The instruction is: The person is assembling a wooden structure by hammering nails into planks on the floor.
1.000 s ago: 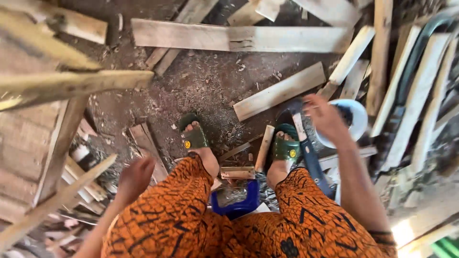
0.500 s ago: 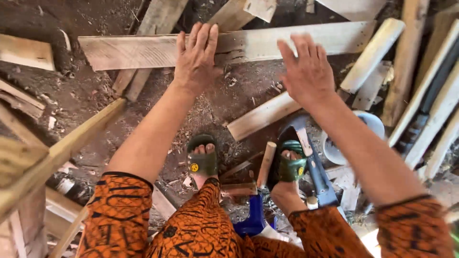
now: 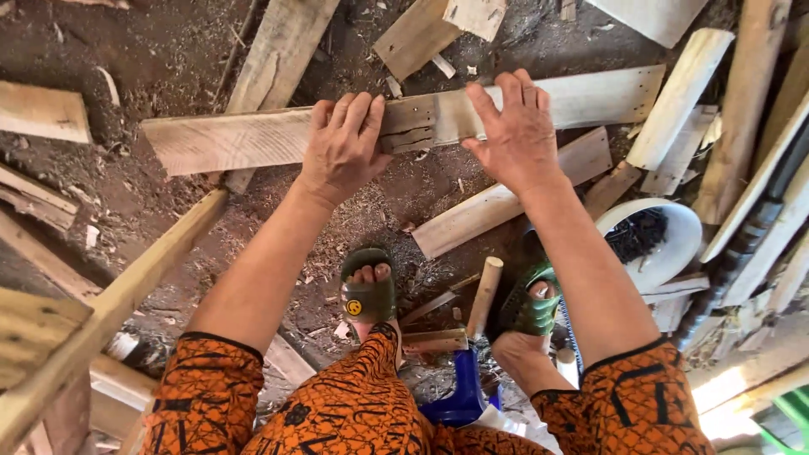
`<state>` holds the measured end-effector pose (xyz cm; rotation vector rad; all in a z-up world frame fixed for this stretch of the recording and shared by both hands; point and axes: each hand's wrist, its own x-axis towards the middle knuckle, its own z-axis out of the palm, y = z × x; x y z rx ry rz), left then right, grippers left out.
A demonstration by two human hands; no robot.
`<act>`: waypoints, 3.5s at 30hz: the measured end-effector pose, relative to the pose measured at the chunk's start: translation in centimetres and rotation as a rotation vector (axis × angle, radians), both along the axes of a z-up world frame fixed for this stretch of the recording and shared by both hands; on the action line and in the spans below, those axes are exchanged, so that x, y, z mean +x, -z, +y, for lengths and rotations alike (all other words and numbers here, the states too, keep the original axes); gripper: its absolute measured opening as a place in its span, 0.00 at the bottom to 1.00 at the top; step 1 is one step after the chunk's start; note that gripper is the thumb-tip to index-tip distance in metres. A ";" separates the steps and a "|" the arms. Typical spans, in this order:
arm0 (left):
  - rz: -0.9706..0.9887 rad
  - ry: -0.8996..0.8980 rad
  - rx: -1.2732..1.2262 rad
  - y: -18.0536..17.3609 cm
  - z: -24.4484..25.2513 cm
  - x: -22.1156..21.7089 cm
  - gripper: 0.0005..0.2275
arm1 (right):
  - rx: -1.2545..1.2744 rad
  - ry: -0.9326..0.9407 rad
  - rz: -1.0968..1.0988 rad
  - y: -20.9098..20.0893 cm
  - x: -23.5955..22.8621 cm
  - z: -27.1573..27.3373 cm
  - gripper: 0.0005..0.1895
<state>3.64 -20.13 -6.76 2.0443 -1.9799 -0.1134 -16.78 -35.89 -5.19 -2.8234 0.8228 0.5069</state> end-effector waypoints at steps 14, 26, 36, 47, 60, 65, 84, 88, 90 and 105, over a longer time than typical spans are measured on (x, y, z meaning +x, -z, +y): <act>0.028 -0.043 0.057 1.7 0.0 0.6 0.42 | 0.005 -0.055 -0.032 -1.5 3.6 2.7 0.44; 0.109 -0.065 0.040 1.7 -0.5 0.4 0.36 | -0.136 -0.018 -0.193 0.3 4.9 4.0 0.40; 0.178 -0.003 -0.004 1.7 0.4 0.0 0.38 | -0.009 0.236 -0.117 -3.0 0.9 7.3 0.44; 0.107 -0.008 -0.017 0.7 -0.2 -0.1 0.30 | -0.169 1.428 -0.372 3.3 -37.7 8.5 0.14; 0.081 -0.035 -0.137 4.1 0.6 -0.2 0.39 | 0.066 1.435 -1.045 -1.6 -26.4 4.1 0.22; 0.181 0.003 -0.090 1.3 1.5 -0.8 0.38 | 0.367 1.486 -1.267 -0.7 -15.9 -2.3 0.27; -0.001 -0.023 0.036 1.5 0.1 -2.2 0.42 | 0.315 0.697 -0.206 -3.2 -20.4 6.6 0.16; 0.051 -0.068 0.061 1.4 -0.6 -2.1 0.34 | 0.327 0.504 0.204 -2.0 -23.4 7.8 0.22; 0.059 -0.090 0.047 1.4 -0.7 -2.1 0.33 | 0.294 0.428 0.362 -2.9 -21.7 7.2 0.25; 0.301 -0.059 0.041 1.2 0.3 -1.2 0.36 | 0.620 0.574 -0.137 -5.4 2.1 3.2 0.14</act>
